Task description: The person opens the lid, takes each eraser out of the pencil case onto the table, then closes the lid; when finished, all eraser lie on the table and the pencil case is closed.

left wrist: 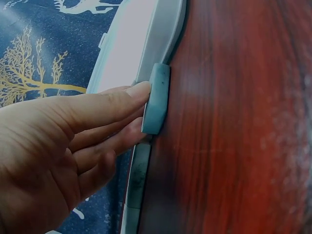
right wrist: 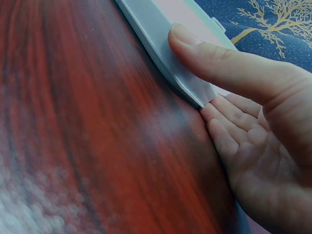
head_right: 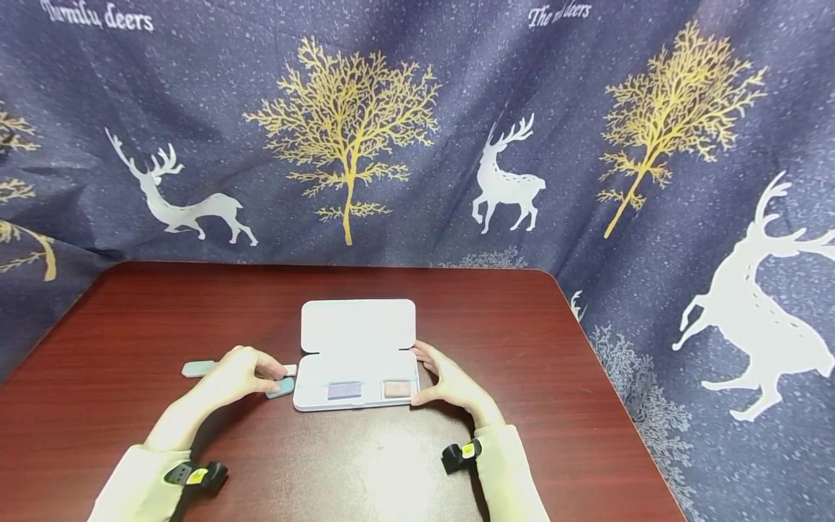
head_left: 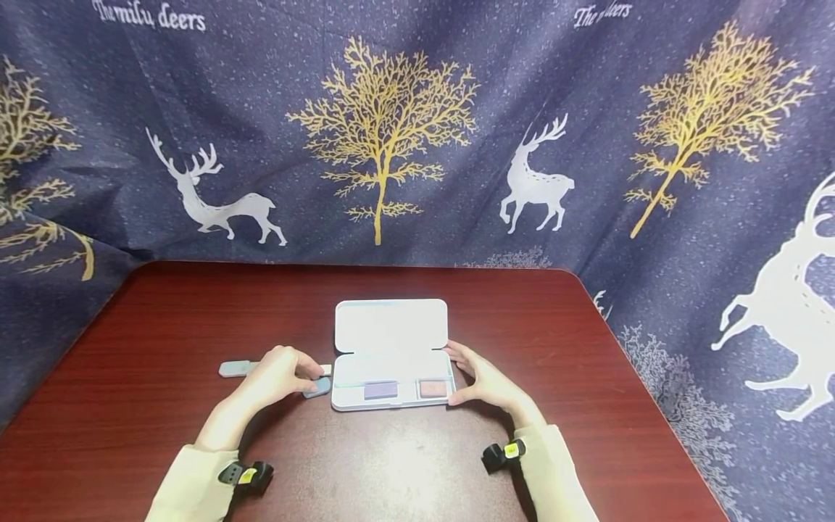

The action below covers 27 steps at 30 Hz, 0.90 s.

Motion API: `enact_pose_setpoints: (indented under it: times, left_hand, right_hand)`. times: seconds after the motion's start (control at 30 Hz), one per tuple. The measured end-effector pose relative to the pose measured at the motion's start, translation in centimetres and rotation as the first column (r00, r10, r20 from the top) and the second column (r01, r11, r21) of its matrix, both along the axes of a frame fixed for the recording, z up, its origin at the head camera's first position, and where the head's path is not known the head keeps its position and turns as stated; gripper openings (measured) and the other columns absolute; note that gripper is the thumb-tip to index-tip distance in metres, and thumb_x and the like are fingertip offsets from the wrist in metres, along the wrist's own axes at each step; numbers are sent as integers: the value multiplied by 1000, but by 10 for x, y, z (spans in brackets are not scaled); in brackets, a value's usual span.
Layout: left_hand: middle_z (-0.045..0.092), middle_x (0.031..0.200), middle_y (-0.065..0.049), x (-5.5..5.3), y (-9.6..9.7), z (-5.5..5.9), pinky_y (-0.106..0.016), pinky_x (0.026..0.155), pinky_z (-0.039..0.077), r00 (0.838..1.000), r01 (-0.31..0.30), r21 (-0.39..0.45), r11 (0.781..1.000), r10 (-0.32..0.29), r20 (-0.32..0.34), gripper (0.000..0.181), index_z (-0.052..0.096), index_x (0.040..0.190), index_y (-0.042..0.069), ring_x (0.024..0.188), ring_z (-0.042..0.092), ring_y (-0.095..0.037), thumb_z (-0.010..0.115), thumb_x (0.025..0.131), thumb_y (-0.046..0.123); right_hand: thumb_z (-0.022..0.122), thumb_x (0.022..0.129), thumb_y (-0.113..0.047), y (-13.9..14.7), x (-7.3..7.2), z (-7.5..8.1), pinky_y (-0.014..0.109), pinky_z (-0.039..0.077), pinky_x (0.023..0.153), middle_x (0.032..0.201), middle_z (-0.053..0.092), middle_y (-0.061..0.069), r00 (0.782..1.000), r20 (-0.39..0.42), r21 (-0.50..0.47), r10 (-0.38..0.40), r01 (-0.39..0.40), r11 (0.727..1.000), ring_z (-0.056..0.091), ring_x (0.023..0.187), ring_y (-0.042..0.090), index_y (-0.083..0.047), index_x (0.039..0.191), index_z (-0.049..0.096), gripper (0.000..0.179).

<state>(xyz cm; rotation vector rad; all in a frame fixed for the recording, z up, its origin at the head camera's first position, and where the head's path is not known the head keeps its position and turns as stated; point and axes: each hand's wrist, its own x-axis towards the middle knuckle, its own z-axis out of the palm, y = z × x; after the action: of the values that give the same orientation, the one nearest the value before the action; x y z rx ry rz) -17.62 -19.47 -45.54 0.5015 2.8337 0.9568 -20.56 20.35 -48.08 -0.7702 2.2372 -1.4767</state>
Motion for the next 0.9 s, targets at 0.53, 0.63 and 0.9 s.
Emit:
enact_pose_setpoints:
  times: [0.53, 0.63, 0.9]
  left_hand:
    - [76, 86, -1, 0, 2, 1, -39, 77, 57, 999, 33, -7, 999, -33, -31, 18, 77, 93, 8, 87, 71, -22, 80, 76, 5]
    - [76, 87, -2, 1, 4, 5, -35, 76, 57, 999, 10, 8, 1000, -9, -31, 19, 77, 95, 8, 86, 71, -20, 80, 76, 5]
    - [75, 92, -3, 8, 27, 15, -34, 74, 56, 991, 78, 54, 995, -72, -114, 24, 76, 100, 5, 86, 69, -19, 80, 76, 8]
  right_hand:
    - [82, 72, -2, -1, 0, 1, 51, 22, 115, 150, 35, 32, 1000, 11, -11, -1, 1, 1000, 32, 141, 46, 9, 150, 19, 101]
    - [82, 72, -2, -1, 0, 0, 51, 22, 115, 150, 35, 31, 1000, 14, -11, -2, 2, 1000, 32, 141, 46, 8, 150, 19, 101]
    - [83, 71, -2, 0, 0, -1, 52, 24, 115, 150, 35, 31, 1000, 5, -2, -12, 12, 1000, 33, 140, 47, 8, 150, 20, 101]
